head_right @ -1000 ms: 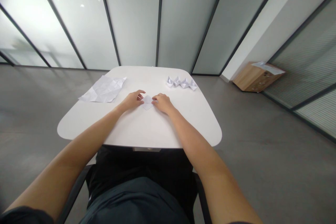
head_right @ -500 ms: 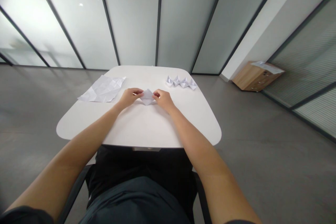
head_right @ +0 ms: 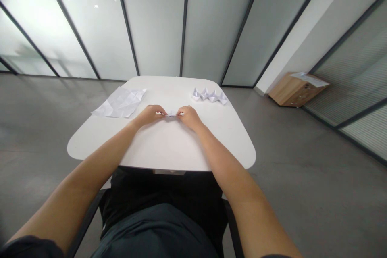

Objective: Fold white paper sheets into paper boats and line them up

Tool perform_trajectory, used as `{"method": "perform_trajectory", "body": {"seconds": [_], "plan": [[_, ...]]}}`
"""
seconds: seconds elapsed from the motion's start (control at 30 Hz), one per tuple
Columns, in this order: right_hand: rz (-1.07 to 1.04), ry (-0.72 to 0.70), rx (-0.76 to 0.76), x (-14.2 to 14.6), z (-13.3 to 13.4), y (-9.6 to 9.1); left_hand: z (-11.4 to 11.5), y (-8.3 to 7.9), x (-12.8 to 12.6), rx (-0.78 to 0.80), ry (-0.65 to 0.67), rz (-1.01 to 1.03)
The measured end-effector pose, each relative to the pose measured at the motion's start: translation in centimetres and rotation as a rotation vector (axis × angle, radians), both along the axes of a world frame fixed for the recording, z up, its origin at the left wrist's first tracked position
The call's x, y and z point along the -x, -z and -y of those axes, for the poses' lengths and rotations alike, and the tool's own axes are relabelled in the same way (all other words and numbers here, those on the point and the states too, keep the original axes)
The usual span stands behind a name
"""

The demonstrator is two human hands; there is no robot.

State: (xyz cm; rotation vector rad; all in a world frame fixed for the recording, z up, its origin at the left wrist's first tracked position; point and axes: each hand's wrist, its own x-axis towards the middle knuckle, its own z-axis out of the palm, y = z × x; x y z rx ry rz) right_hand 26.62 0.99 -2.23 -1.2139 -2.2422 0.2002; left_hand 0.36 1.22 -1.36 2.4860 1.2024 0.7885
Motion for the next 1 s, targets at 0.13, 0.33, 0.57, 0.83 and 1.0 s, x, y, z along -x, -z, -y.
{"method": "perform_trajectory", "body": {"seconds": [0.13, 0.33, 0.57, 0.83, 1.0], "plan": [[0.023, -0.006, 0.1, -0.1, 0.2, 0.2, 0.4, -0.2, -0.1, 0.029, 0.01, -0.124], [0.04, -0.021, 0.125, 0.0, 0.5, 0.0, 1.1, -0.7, -0.8, -0.016, 0.037, -0.169], [0.215, -0.005, 0.084, 0.3, 0.6, -0.2, 0.7, 0.0, -1.3, -0.062, 0.026, -0.245], [0.333, -0.033, 0.132, 0.4, 0.5, -0.6, 0.6, -0.4, -1.3, -0.032, 0.018, -0.31], [0.273, -0.06, 0.187, 0.4, 0.8, -0.8, 0.2, -0.4, -0.4, 0.066, 0.014, -0.241]]}}
